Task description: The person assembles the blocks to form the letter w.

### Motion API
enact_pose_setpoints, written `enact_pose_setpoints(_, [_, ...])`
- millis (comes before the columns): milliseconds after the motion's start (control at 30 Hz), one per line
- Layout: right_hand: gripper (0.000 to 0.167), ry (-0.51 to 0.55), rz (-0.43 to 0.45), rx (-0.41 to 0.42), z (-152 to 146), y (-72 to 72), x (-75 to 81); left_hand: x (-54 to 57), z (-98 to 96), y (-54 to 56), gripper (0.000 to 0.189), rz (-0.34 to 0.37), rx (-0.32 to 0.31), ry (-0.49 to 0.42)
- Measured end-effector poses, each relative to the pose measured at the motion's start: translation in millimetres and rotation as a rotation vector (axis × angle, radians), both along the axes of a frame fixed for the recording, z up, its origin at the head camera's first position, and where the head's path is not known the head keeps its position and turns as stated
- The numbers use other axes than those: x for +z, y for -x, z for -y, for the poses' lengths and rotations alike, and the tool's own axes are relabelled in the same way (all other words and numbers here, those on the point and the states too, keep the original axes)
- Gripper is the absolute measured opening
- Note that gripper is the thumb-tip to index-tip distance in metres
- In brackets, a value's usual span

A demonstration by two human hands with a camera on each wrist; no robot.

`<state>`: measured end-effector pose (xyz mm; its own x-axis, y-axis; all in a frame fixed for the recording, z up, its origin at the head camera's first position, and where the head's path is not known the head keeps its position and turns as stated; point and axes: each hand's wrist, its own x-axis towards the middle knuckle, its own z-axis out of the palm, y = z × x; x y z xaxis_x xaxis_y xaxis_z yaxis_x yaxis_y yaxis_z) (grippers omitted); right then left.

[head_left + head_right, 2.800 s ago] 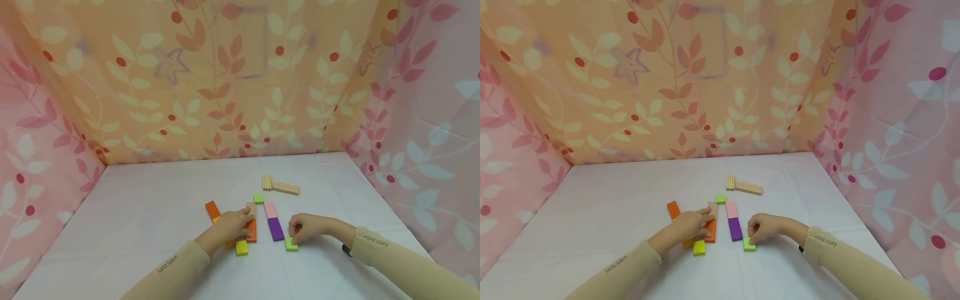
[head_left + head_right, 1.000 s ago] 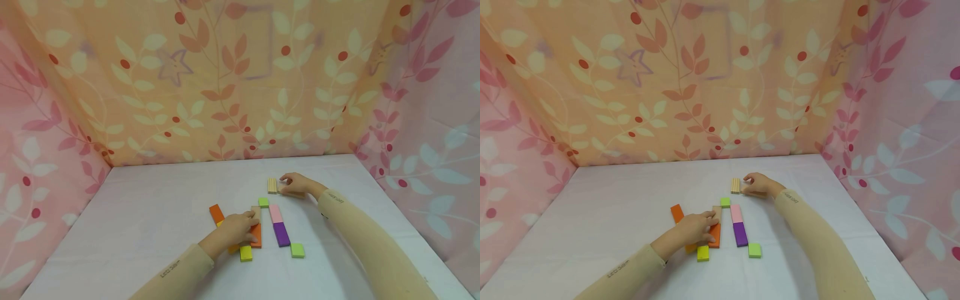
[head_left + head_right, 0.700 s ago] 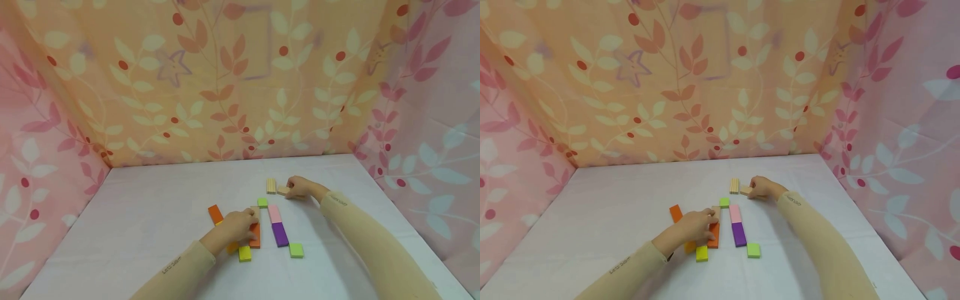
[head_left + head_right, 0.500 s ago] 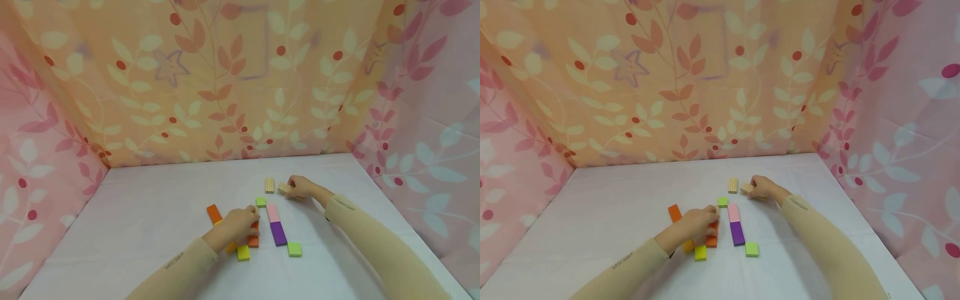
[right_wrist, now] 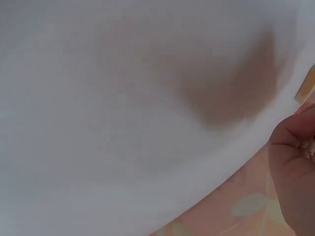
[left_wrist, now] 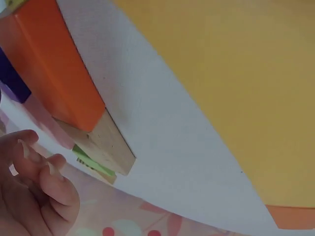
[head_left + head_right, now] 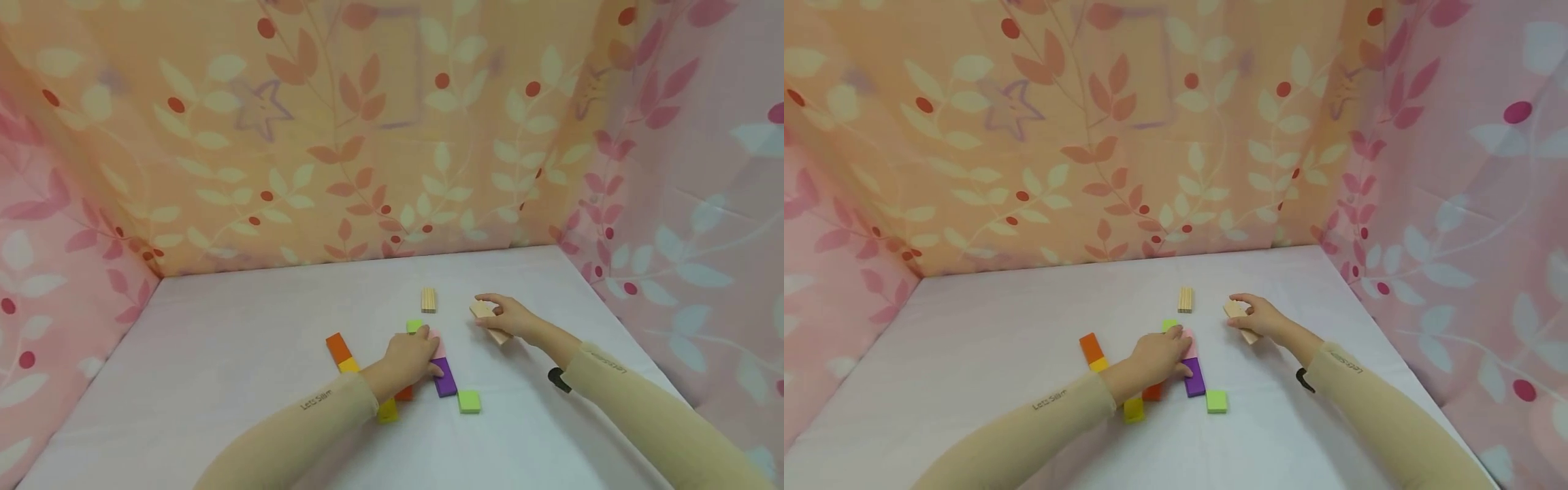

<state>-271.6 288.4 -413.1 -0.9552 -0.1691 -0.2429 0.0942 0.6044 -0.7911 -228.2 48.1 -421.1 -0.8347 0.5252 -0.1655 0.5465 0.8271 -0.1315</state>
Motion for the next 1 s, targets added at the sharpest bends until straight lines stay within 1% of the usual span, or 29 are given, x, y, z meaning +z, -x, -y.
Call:
enact_pose_setpoints(133, [0.057,0.089,0.067,-0.032,-6.7,-9.3,-6.0,-3.4,-1.7,2.3,0.062,0.005,-0.010,0.007])
enact_pose_setpoints(233, [0.053,0.129,0.105,-0.053,-8.1,-14.0,-9.3,-4.5,-0.9,3.1,0.058,-0.003,-0.017,0.009])
enact_pose_setpoints(400, [0.046,0.175,0.129,-0.069,-7.6,-20.0,-12.1,-5.8,-2.2,3.3,0.056,-0.012,-0.027,0.020])
enact_pose_setpoints(533, [0.039,0.225,0.151,-0.070,-4.4,-24.4,-11.3,-5.3,-3.1,3.3,0.055,-0.009,-0.026,0.010])
enact_pose_setpoints(667, [0.036,0.229,0.164,-0.053,1.4,-28.7,-8.8,-2.8,-3.5,2.6,0.055,0.000,-0.016,-0.006])
enact_pose_setpoints(767, [0.035,0.182,0.167,-0.048,6.5,-31.4,-9.6,-0.6,-4.3,1.5,0.056,0.004,-0.007,-0.003])
enact_pose_setpoints(800, [0.034,0.148,0.160,-0.041,7.7,-32.5,-10.4,-0.3,-4.5,1.2,0.056,0.003,-0.006,0.001])
enact_pose_setpoints(933, [0.035,-0.061,0.089,0.020,12.0,-36.3,-12.8,-0.6,-5.1,0.6,0.056,0.001,-0.010,0.008])
enact_pose_setpoints(1000, [0.036,-0.166,0.043,0.070,12.6,-37.9,-12.5,-1.1,-5.2,0.7,0.055,-0.002,-0.012,0.004])
